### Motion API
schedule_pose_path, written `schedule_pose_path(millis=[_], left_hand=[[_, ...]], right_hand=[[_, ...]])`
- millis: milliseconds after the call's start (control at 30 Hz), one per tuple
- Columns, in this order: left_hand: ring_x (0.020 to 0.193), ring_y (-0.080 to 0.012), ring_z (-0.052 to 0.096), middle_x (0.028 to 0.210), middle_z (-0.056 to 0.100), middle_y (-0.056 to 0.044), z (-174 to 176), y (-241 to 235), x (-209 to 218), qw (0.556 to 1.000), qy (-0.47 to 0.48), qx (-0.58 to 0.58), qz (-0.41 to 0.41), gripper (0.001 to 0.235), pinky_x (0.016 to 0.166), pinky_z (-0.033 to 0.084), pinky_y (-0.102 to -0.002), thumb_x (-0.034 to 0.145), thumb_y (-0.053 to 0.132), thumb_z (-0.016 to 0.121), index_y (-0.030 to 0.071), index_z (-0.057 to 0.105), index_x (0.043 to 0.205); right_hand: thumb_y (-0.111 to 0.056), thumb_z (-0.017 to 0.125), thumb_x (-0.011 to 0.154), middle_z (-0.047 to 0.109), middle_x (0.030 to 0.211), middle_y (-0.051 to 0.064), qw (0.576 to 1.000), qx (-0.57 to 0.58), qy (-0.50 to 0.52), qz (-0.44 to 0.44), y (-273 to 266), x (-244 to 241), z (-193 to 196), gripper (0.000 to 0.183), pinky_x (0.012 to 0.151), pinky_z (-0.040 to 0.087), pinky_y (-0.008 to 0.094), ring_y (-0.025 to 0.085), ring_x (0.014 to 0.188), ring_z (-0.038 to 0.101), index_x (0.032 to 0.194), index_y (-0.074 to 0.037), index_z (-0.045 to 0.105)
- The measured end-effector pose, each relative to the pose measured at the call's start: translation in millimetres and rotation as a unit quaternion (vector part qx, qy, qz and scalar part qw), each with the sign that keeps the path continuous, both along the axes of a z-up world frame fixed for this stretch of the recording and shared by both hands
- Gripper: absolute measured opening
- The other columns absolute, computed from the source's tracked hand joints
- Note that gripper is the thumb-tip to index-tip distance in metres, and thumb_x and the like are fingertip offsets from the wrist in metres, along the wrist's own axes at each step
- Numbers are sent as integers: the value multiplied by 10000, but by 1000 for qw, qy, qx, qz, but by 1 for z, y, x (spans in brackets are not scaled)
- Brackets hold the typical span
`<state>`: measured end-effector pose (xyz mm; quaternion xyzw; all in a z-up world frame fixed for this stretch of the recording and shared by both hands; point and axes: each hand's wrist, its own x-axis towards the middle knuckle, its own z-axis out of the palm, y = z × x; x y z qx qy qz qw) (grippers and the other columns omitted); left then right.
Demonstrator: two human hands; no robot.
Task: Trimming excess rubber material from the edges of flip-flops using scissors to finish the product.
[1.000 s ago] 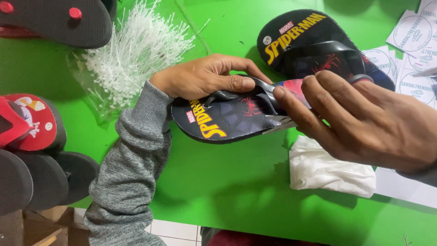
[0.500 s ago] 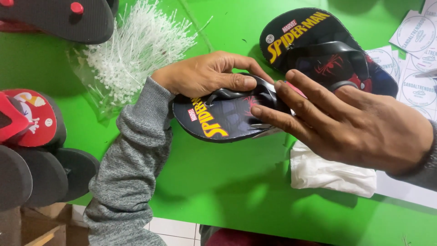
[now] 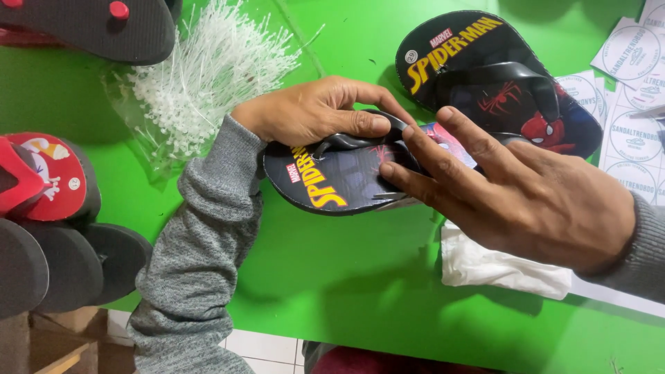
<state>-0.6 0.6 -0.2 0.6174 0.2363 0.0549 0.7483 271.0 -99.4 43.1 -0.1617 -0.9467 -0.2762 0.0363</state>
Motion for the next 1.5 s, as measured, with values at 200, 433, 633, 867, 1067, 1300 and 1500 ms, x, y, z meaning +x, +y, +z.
schedule_pose_path(millis=[200,433,633,867,1067,1300,1500], left_hand=[[1066,-97,682,1208,723,-30,2,0,0,1000,17,-14,10,346,929,568,-216,1004,313,556,144,641,1294],[1064,-90,680,1195,729,-37,0,0,0,1000,14,-17,10,342,936,561,-203,1007,290,560,131,640,1300],[1123,-89,657,1233,716,-23,-6,1,-1,999,-5,31,-5,339,1006,528,-214,1021,305,547,142,633,1306],[1027,-80,683,1188,738,-24,-5,2,0,1000,13,19,-5,337,897,568,-210,1009,322,554,167,641,1295],[1027,-79,679,1181,734,-27,-8,1,-1,1000,-7,9,-4,319,901,566,-209,1020,302,554,156,640,1290],[1045,-69,674,1209,733,-15,-12,2,0,1000,-1,16,-6,334,913,563,-205,1017,303,554,151,632,1303],[1045,-59,664,1178,730,-7,-13,1,-1,1000,-6,25,4,327,939,555,-201,1016,319,557,159,638,1290]], right_hand=[[-197,502,1083,507,1510,173,999,-39,15,-13,-1,-3,-2,492,796,640,350,349,1308,639,1574,-180,469],[-173,523,1075,494,1501,179,998,-61,25,-4,0,-5,-2,503,855,650,387,357,1274,629,1573,-168,450],[-134,483,1069,541,1432,211,998,-63,23,1,1,-15,1,488,960,617,409,364,1178,682,1557,-139,461],[-97,555,1049,521,1443,195,998,-61,19,-4,-2,-26,1,518,709,635,381,356,1136,687,1555,-144,455],[-160,558,1081,558,1400,184,999,-32,22,-11,-10,-34,4,479,657,642,366,356,1085,713,1546,-108,456],[-140,451,1070,614,1292,153,1000,-9,5,-28,-19,-42,8,470,644,586,333,374,1106,724,1538,-101,469],[-143,484,1050,674,1214,118,998,18,-8,-54,-24,-53,15,445,656,560,314,341,1035,723,1491,-119,540]])
